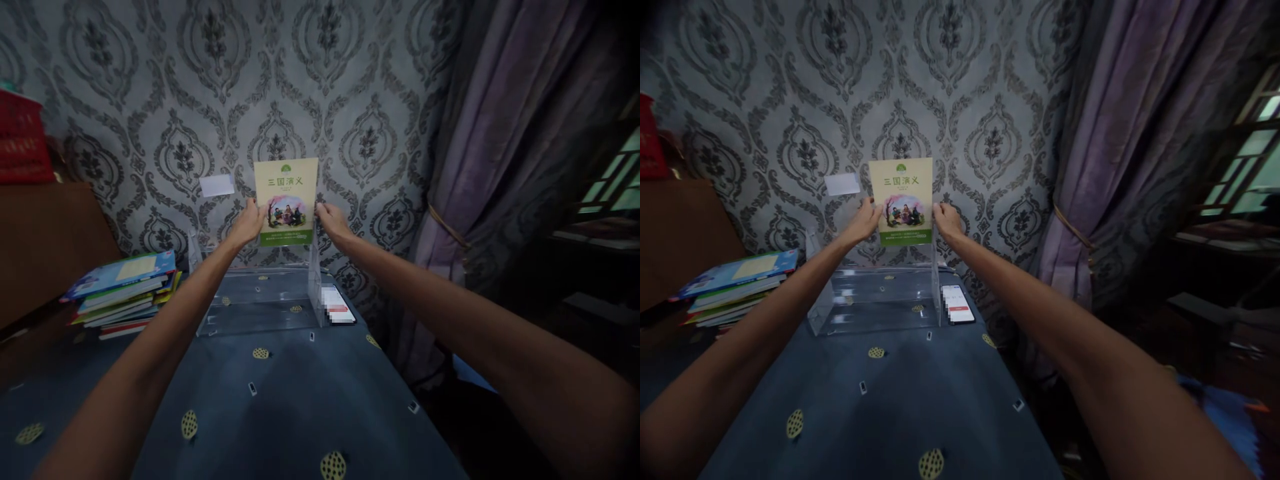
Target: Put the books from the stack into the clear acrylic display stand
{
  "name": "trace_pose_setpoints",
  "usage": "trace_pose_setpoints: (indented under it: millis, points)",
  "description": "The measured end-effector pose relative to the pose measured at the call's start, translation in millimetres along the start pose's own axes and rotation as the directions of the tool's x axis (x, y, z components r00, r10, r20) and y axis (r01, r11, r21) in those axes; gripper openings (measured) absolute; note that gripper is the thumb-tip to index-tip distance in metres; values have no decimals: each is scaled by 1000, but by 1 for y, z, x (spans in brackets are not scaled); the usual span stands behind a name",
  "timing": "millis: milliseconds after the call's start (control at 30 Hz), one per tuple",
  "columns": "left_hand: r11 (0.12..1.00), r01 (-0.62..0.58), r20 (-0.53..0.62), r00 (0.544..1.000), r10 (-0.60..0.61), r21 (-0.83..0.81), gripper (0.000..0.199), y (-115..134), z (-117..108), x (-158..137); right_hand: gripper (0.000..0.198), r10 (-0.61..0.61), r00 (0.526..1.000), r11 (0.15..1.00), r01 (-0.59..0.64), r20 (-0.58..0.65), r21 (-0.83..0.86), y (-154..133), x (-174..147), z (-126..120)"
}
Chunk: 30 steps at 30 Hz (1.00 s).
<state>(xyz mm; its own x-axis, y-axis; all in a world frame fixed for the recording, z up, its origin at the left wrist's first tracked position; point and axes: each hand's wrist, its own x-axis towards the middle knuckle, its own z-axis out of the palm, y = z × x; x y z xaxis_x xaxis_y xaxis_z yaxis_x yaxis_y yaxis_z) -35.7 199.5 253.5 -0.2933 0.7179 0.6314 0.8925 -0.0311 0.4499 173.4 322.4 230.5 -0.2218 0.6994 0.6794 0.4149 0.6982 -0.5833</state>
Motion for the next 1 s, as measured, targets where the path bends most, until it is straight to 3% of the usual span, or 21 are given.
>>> trace_pose_setpoints:
  millis: [133,200,300,367,433,600,1000]
  points:
    - [988,-152,-179,972,151,9,40,-15,-1,-56,42,44,991,998,-38,-130,53,-8,-55,-5]
    - [978,-206,-216,954,207,25,37,-33,4,-105,36,-50,991,993,63,-127,98,-11,-106,-4]
    - [971,-227,-145,961,237,82,34,-68,15,-185,28,-208,970,962,181,122,202,-13,-191,3]
    - [970,-214,-114,967,227,112,33,-93,22,-228,26,-240,916,952,157,321,262,-14,-240,13]
    - [970,-203,-99,971,217,135,32,-114,25,-256,26,-256,872,943,131,417,306,-14,-276,26]
    - [968,-187,-88,975,204,169,29,-138,24,-269,26,-237,832,943,72,502,326,-9,-314,51]
    - [974,-117,-203,967,157,196,28,-141,24,-267,28,-250,796,950,92,551,298,-1,-317,52]
